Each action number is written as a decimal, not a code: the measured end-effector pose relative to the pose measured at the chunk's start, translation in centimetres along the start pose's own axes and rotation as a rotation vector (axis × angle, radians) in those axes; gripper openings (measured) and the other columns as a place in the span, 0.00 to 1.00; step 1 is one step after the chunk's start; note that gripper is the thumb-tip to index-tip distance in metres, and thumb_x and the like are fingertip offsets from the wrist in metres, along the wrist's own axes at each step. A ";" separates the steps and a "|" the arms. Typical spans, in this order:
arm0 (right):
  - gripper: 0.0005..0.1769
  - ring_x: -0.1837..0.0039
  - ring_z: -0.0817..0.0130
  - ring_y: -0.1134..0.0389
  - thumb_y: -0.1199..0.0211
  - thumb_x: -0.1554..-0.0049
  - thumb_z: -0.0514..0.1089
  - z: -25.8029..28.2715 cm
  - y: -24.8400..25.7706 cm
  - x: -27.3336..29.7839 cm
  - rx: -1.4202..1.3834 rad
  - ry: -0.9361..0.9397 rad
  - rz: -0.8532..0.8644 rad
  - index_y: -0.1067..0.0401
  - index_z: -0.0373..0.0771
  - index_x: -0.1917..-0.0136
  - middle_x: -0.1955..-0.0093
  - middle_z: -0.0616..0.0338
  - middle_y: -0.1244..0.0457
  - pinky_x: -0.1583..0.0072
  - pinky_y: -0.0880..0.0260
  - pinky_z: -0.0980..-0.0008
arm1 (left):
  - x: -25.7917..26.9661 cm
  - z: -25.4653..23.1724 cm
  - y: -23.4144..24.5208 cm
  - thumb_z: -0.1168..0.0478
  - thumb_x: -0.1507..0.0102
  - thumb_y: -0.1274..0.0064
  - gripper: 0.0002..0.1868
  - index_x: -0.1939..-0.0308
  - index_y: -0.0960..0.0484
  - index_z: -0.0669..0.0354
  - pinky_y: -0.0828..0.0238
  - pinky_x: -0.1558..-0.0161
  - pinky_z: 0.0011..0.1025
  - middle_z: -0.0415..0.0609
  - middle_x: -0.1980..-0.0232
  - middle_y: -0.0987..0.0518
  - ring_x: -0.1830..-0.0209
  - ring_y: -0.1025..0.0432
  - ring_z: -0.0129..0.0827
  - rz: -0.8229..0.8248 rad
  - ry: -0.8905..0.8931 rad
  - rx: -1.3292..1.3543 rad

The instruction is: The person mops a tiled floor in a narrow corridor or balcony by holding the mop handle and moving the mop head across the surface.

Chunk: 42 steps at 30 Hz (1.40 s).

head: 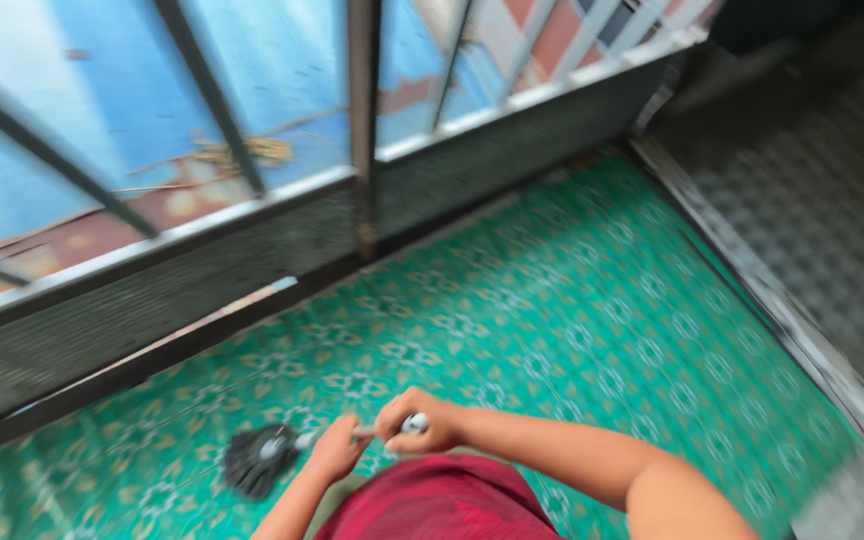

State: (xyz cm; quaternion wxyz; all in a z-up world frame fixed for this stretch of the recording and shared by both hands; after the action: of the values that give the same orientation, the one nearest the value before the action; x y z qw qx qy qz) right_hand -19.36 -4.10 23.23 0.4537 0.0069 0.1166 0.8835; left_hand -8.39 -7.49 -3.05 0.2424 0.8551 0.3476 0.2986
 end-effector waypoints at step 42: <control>0.15 0.57 0.50 0.36 0.36 0.41 0.42 -1.8 -5.9 -2.7 0.210 0.177 0.225 0.38 0.37 0.64 0.64 0.50 0.42 0.53 0.37 0.54 | 2.9 4.9 0.7 0.62 0.41 0.47 0.10 0.58 0.26 0.59 0.32 0.51 0.47 0.61 0.55 0.25 0.50 0.31 0.58 -0.148 -0.098 0.022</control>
State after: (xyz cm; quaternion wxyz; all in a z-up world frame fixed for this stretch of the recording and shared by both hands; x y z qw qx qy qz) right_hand -13.32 -3.30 20.50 0.3367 -0.0103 0.2463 0.9088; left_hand -3.07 -6.82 -5.00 0.2708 0.8434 0.4008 0.2339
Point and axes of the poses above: each hand's wrist, its own x-axis away from the middle knuckle, its own y-axis out of the back of the hand, z = x × y, the point moved 10 cm from there along -x, towards the middle knuckle
